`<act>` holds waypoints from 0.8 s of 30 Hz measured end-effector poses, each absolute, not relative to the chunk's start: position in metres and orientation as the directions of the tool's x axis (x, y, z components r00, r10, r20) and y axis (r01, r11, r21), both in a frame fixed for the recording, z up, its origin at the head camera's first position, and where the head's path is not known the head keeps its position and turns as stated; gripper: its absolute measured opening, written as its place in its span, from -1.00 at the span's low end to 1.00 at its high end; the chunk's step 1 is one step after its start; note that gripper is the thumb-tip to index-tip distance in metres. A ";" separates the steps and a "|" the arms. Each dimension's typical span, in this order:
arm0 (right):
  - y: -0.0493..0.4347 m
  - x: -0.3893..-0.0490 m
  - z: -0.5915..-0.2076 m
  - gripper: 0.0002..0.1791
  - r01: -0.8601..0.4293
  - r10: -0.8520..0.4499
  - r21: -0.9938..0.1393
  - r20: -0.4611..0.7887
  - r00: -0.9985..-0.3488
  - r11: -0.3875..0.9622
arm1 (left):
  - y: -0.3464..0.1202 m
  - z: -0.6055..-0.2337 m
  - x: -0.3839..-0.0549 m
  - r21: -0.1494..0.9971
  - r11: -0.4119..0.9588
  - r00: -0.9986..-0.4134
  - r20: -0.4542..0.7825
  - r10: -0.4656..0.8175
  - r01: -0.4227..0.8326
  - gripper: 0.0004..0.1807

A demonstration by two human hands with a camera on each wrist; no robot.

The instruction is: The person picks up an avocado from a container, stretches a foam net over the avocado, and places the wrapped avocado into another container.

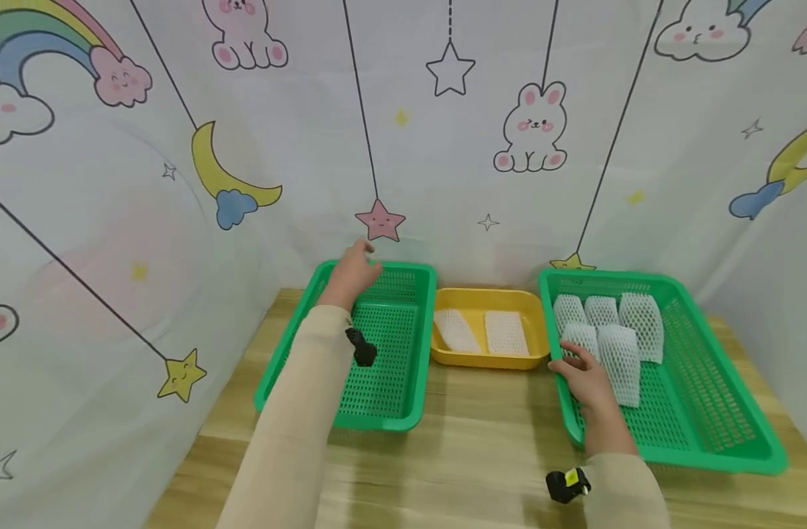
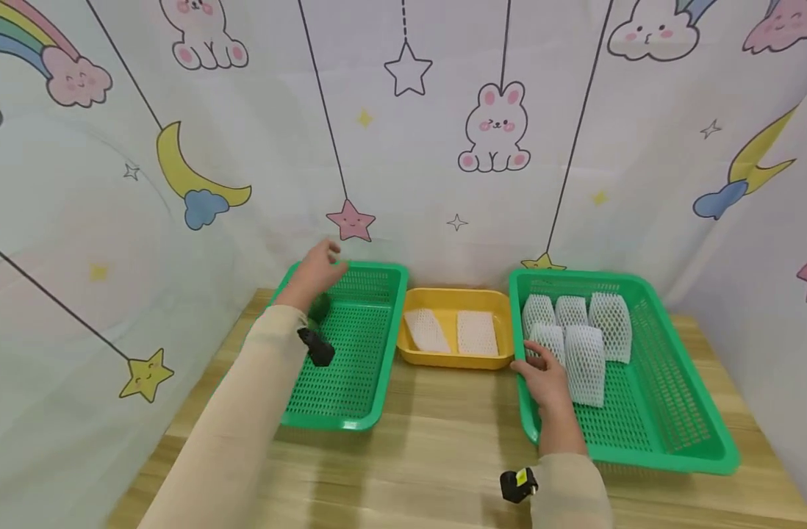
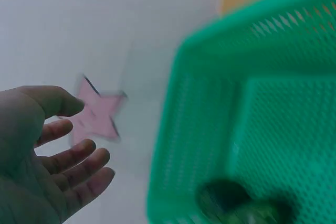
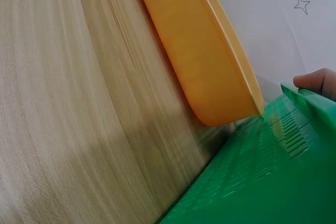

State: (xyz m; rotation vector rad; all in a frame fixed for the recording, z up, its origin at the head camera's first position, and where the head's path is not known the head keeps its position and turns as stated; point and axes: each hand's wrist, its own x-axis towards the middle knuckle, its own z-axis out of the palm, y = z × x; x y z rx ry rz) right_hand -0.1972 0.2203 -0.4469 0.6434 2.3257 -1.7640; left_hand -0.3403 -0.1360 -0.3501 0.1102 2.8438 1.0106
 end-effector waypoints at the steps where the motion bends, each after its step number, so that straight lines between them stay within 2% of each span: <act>1: 0.220 -0.196 -0.448 -0.30 0.425 0.243 -0.879 -0.373 -0.895 0.215 | -0.150 -0.362 -0.340 0.575 0.818 -0.987 -0.130 0.094 0.002 -0.51; 5: 0.219 -0.190 -0.451 -0.29 0.429 0.231 -0.877 -0.381 -0.895 0.217 | -0.189 -0.408 -0.326 0.336 0.942 -0.942 -0.315 0.115 0.002 -0.44; 8: 0.218 -0.188 -0.453 -0.29 0.439 0.225 -0.875 -0.394 -0.891 0.206 | -0.200 -0.432 -0.313 0.225 0.971 -0.897 -0.410 0.168 0.079 -0.46; 11: 0.217 -0.190 -0.454 -0.30 0.435 0.231 -0.877 -0.389 -0.892 0.204 | -0.202 -0.443 -0.304 0.166 0.979 -0.881 -0.437 0.180 0.118 -0.48; 16: 0.216 -0.195 -0.453 -0.31 0.430 0.256 -0.876 -0.375 -0.891 0.217 | -0.202 -0.440 -0.300 0.168 0.982 -0.876 -0.458 0.152 0.083 -0.40; 20: 0.220 -0.197 -0.451 -0.32 0.441 0.273 -0.872 -0.379 -0.884 0.215 | -0.202 -0.435 -0.306 0.235 0.970 -0.860 -0.482 0.165 0.054 -0.41; 24: 0.221 -0.197 -0.450 -0.31 0.444 0.269 -0.871 -0.386 -0.883 0.210 | -0.202 -0.431 -0.313 0.340 0.936 -0.854 -0.458 0.246 0.087 -0.44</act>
